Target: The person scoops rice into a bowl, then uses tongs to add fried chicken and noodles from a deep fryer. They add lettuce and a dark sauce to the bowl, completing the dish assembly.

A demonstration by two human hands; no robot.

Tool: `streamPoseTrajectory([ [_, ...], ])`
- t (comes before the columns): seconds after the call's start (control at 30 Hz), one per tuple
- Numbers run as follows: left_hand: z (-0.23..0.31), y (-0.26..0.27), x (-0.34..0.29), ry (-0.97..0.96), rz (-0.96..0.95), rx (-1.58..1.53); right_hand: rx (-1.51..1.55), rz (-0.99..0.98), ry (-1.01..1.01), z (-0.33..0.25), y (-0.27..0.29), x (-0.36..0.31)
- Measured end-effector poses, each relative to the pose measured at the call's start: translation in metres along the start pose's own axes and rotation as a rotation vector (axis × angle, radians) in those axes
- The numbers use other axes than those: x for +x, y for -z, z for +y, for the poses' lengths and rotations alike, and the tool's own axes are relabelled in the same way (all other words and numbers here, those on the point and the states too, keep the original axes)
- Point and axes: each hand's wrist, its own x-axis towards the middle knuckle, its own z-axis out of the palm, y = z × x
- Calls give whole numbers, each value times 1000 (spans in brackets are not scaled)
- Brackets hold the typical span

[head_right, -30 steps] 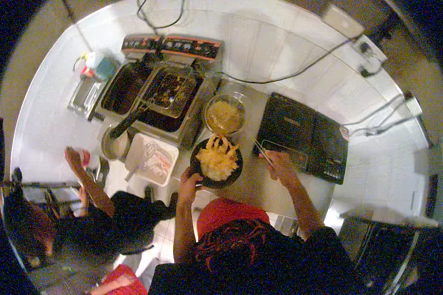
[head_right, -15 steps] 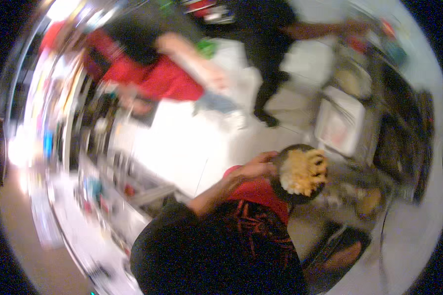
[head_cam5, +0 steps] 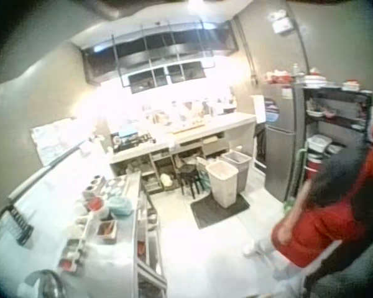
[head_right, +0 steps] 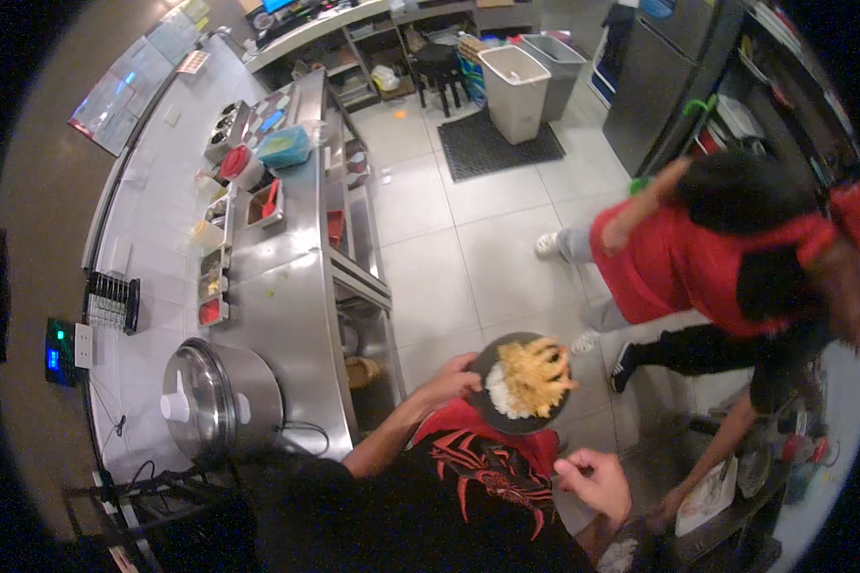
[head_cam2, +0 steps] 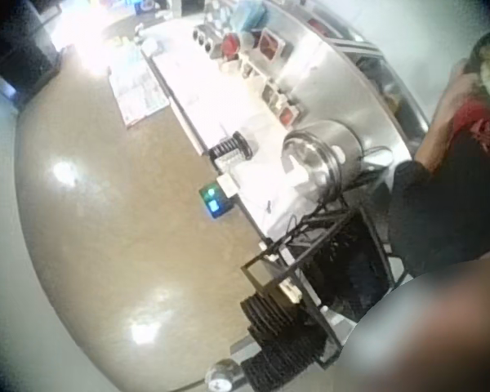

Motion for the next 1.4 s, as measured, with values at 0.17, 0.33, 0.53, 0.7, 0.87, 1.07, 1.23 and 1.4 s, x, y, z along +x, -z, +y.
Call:
streamPoseTrajectory([
  [0.17,45,109,-65,-42,445,-169,44,-318,18,-113,-45,100],
  [0.33,81,191,-78,-340,506,-401,-135,-266,311,-159,-104,206],
  [0.53,109,248,-54,-499,654,-700,-292,-183,220,-177,-101,307],
  [0.7,137,301,-26,-536,867,-840,-463,-240,275,-211,-70,451],
  [0.87,163,323,-23,-763,1029,-1022,-801,-404,572,-335,-87,595],
  [1.07,191,343,-29,-896,1330,-1231,-1185,-435,864,-459,-204,709],
  [1.23,183,377,-19,-927,1428,-1349,-1307,-655,963,-480,-305,735],
  [1.4,168,429,-1,-1042,1431,-1497,-1143,-1064,808,-475,-364,745],
])
